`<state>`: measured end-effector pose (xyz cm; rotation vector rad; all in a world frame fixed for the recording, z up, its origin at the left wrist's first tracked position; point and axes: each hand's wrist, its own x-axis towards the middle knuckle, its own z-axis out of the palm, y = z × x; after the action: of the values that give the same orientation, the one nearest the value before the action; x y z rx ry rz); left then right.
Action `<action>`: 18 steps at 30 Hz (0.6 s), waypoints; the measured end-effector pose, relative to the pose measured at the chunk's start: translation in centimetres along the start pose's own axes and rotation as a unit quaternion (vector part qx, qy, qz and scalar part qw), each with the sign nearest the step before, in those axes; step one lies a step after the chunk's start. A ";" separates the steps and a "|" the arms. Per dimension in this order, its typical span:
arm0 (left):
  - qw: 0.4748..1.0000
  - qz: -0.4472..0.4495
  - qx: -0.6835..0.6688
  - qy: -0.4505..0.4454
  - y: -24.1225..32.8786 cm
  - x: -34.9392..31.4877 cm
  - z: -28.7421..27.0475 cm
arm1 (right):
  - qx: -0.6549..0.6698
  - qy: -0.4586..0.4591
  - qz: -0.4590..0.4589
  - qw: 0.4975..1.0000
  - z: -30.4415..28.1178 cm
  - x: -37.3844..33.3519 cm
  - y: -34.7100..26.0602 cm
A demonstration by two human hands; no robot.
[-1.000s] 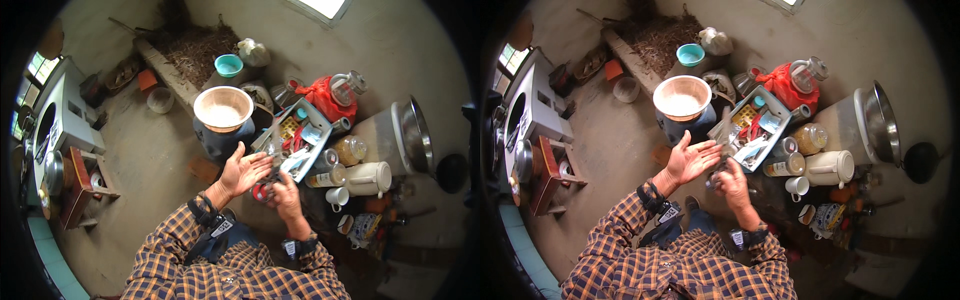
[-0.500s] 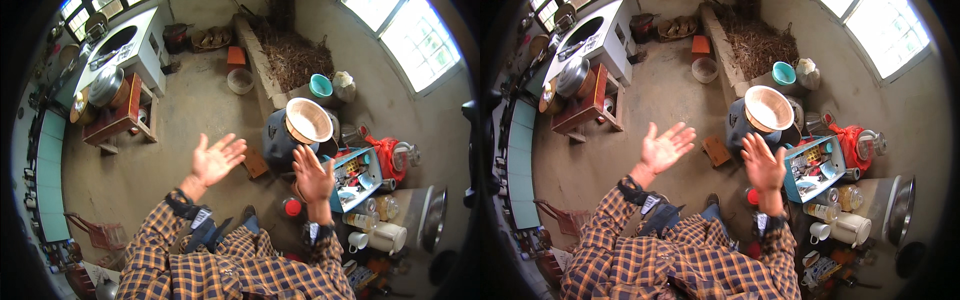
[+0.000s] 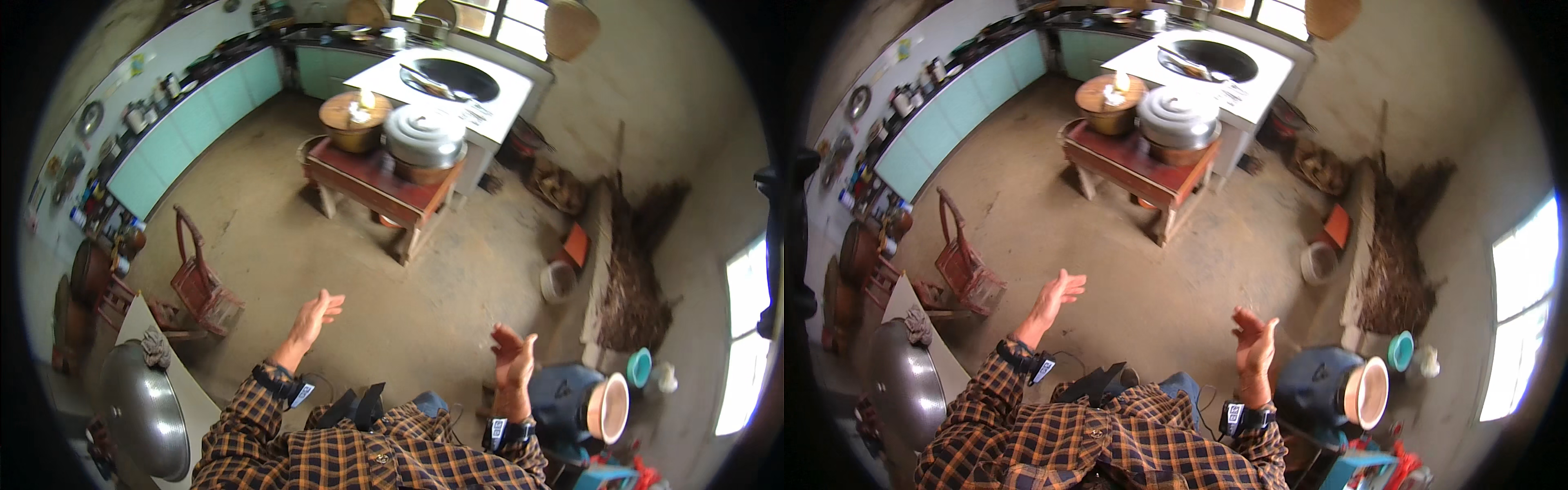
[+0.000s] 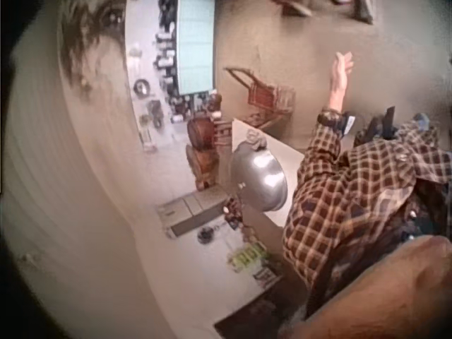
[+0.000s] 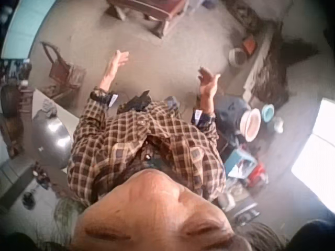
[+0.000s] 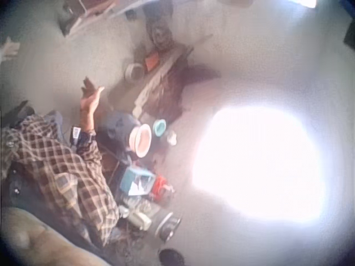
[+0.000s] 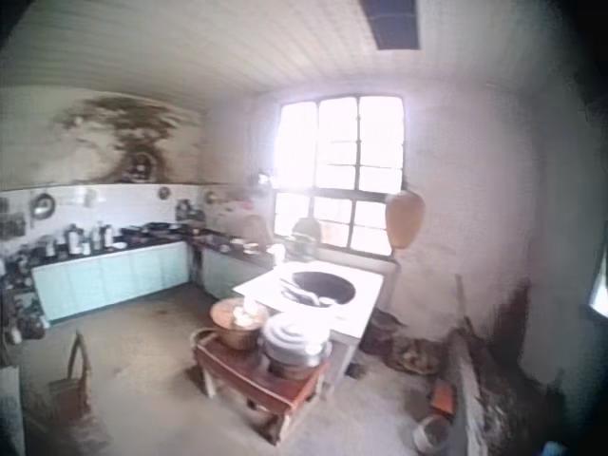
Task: The person sweeps debris into a pile using a straw broom, then carries a small wooden stool and the broom into the kitchen. They wash their hands, open a cabinet, and retrieve a container of beans. The person pours beans into a strainer and then into a pot on the stove.
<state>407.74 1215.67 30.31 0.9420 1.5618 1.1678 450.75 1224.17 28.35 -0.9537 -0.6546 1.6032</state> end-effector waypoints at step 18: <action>0.893 -0.096 -0.250 0.362 -0.3 11.9 -25.1 | -0.235 -0.323 0.236 0.886 40.6 39.6 17.8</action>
<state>380.37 1220.52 29.92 -0.0216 1.7165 1.7751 404.22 1260.93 25.45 -0.9595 -1.4024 2.2925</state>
